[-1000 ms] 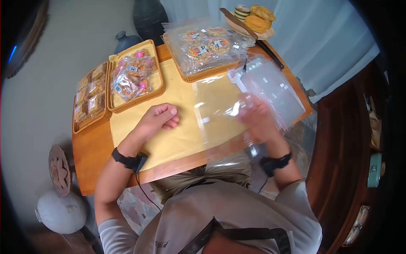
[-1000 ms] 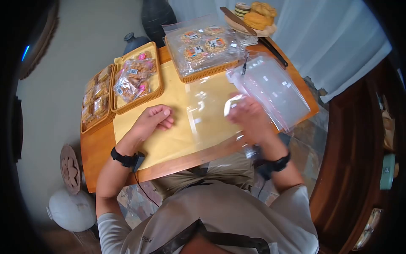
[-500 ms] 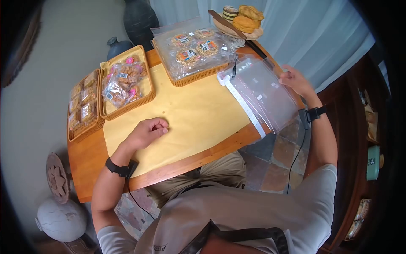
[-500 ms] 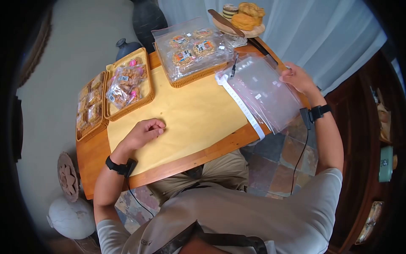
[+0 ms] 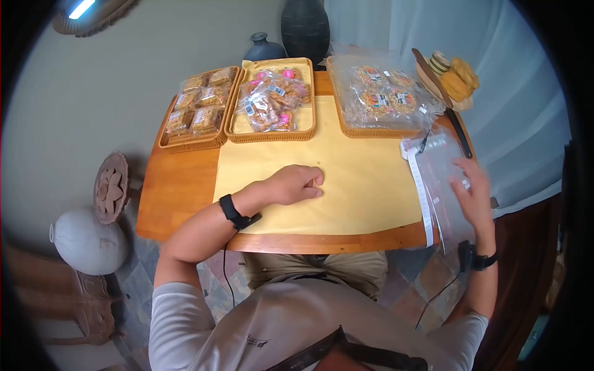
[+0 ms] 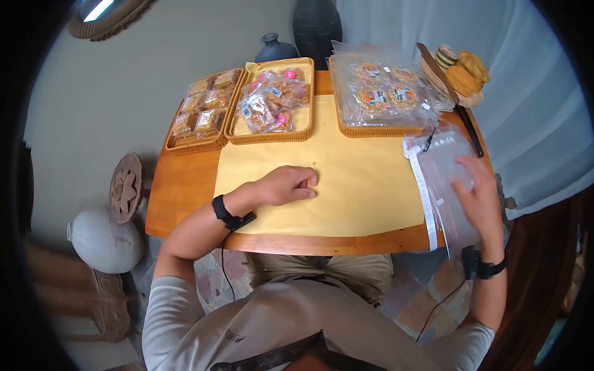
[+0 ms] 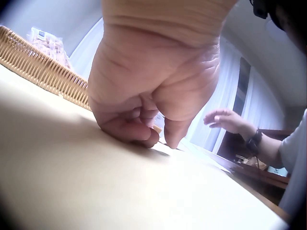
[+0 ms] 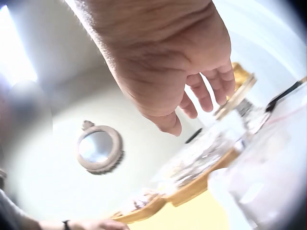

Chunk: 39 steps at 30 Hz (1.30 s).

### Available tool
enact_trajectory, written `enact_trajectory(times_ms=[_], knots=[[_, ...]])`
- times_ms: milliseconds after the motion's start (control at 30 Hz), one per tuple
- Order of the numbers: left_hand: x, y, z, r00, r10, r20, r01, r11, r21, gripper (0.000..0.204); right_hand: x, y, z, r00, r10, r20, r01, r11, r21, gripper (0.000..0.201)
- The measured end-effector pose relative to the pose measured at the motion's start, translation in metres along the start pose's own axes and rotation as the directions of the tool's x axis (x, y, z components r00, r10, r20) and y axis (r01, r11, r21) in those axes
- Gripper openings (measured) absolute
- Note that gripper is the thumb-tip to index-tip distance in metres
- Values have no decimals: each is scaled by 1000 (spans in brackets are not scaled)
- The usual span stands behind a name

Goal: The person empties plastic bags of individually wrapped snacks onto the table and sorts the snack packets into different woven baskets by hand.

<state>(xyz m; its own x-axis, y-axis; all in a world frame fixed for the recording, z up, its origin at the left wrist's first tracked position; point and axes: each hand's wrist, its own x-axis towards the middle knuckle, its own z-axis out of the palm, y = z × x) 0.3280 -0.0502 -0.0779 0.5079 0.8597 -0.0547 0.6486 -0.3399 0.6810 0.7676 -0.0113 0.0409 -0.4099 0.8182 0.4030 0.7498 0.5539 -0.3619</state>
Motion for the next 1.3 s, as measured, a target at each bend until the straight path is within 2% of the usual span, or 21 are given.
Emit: enact_trajectory(times_ms=[67,133,200,300,367,400,467,500,567,600,700,733,800,833,867,933,967,1067,1200,1267,1300], knots=[[1,2,2,997,63,-35,-60,995,76,28,17,-61,13,990,4,139,-32,979,202,32],[-1,9,-4,1000,1,30,-3,998,67,32,36,-97,42,961,-237,140,191,940,283,30],[-8,19,-19,996,-26,86,23,999,40,33,59,-120,81,945,-262,194,158,889,429,30],[-22,13,-42,988,-60,144,56,998,36,31,95,-131,154,944,-240,225,95,855,511,32],[-32,-1,-61,993,7,-119,2,997,76,26,114,-132,202,946,-323,11,287,858,426,34],[-36,5,-77,956,-60,-287,76,996,47,20,122,-133,220,948,-319,5,286,856,432,34],[-37,-20,-102,849,-90,-521,160,983,92,26,135,-132,249,940,-340,-35,327,864,382,36],[-37,-32,-114,850,-96,-518,165,982,90,26,139,-130,263,941,-338,-32,323,863,388,36],[-32,-53,-138,727,-29,-686,331,891,312,45,147,-127,281,956,-284,-78,293,883,366,29],[-28,-62,-147,728,-33,-685,333,890,311,45,149,-125,285,956,-284,-75,291,883,368,29],[-11,-87,-166,780,-203,-591,362,918,161,81,153,-119,291,970,-240,-50,239,887,395,20],[-2,-89,-169,787,-211,-580,362,919,156,81,153,-116,294,981,-191,-31,181,848,498,19],[16,-82,-173,736,-370,-567,454,891,8,88,151,-113,298,991,-135,2,107,796,596,19],[26,-80,-175,749,-400,-528,539,831,135,96,150,-114,297,991,-137,-10,116,794,597,19],[36,-73,-174,750,-404,-524,541,831,134,96,151,-114,297,990,-141,-25,128,792,597,19],[55,-59,-169,682,-488,-544,691,673,263,98,152,-113,299,989,-147,-29,134,788,601,19],[62,-59,-167,677,-495,-544,708,641,297,100,151,-113,299,987,-154,-40,147,784,603,20],[75,-68,-160,680,-461,-570,691,662,289,98,151,-115,297,987,-152,-51,152,788,596,20],[73,-76,-164,703,-492,-514,677,683,273,92,151,-115,298,986,-143,-88,167,791,589,20],[67,-78,-168,724,-469,-506,612,775,156,92,151,-116,298,988,-133,-85,157,787,596,19],[68,-92,-164,703,-458,-544,614,777,138,82,151,-116,297,987,-130,-95,161,785,598,19]])
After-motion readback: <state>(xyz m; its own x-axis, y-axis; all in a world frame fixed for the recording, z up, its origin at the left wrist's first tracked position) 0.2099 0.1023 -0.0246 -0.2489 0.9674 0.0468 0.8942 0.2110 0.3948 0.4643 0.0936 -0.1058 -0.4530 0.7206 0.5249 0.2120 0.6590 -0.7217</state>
